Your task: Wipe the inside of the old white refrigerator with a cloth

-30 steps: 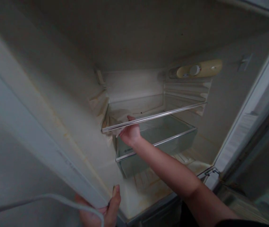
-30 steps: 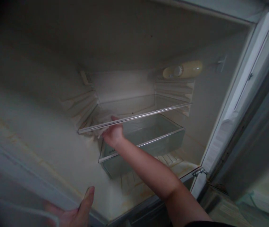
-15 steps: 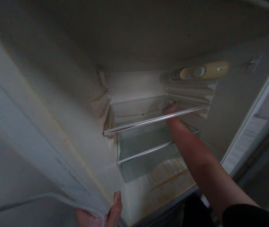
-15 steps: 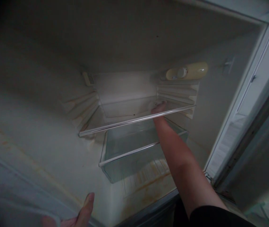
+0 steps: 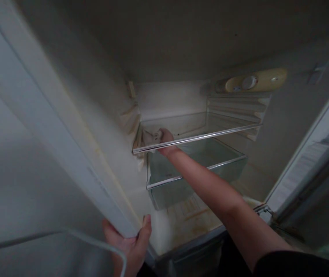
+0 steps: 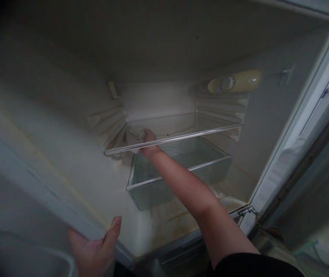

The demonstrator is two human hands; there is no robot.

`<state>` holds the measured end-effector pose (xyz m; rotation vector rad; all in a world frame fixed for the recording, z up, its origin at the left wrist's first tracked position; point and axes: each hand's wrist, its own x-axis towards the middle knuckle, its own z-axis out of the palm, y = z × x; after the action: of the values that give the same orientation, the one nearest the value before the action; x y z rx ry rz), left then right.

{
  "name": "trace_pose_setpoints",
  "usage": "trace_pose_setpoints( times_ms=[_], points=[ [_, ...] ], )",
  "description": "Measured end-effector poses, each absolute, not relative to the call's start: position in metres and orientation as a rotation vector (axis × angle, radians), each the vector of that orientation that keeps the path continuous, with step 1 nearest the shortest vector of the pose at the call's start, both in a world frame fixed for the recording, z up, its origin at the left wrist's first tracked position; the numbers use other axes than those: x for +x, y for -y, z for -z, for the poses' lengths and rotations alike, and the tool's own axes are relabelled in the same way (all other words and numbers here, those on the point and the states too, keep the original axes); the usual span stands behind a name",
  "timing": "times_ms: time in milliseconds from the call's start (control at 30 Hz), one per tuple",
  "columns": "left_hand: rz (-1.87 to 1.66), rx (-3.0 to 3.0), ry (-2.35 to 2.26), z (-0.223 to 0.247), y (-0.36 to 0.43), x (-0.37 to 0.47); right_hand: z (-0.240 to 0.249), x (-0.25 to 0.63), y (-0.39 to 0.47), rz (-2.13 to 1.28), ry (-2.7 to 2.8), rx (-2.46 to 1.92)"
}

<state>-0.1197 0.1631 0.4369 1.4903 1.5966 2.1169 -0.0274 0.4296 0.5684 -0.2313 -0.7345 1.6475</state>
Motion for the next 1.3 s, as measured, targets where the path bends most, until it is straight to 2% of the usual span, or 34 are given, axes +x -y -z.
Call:
trace_pose_setpoints(
  times_ms=[67,233,333,433,533,633,733,800,1167,1300],
  points=[
    [-2.160,1.527,-1.559,-0.438,-0.166,-0.120,-0.563,0.004,-0.388,-1.747,0.751,-0.302],
    [-2.180,1.543,-1.552,-0.440,-0.168,-0.120,-0.513,0.073,-0.268,-1.459,0.913,-0.346],
    [-2.084,1.550,-1.557,-0.440,-0.161,-0.115,-0.472,0.089,-0.210,-1.442,1.013,-0.362],
    [-2.196,1.744,-1.464,-0.437,-0.146,-0.104,-0.445,0.093,-0.174,-1.402,1.107,-0.460],
    [-2.227,2.117,-1.423,-0.431,-0.127,-0.091,-0.438,0.097,-0.154,-1.390,1.176,-0.502],
    [-1.950,2.347,-1.357,-0.422,-0.113,-0.084,-0.444,0.104,-0.139,-1.462,1.256,-0.398],
    [-1.738,2.242,-1.058,-0.409,-0.110,-0.081,-0.448,0.111,-0.128,-1.549,1.424,-0.315],
    [-1.735,2.055,-1.006,-0.403,-0.115,-0.081,-0.447,0.115,-0.123,-1.520,1.569,-0.308],
    [-1.621,1.905,-0.904,-0.409,-0.127,-0.062,-0.426,0.161,-0.118,-1.005,1.747,-0.626],
    [-1.591,2.051,-0.777,-0.416,-0.122,-0.062,-0.416,0.171,-0.117,-1.147,1.648,-0.627]
  ],
)
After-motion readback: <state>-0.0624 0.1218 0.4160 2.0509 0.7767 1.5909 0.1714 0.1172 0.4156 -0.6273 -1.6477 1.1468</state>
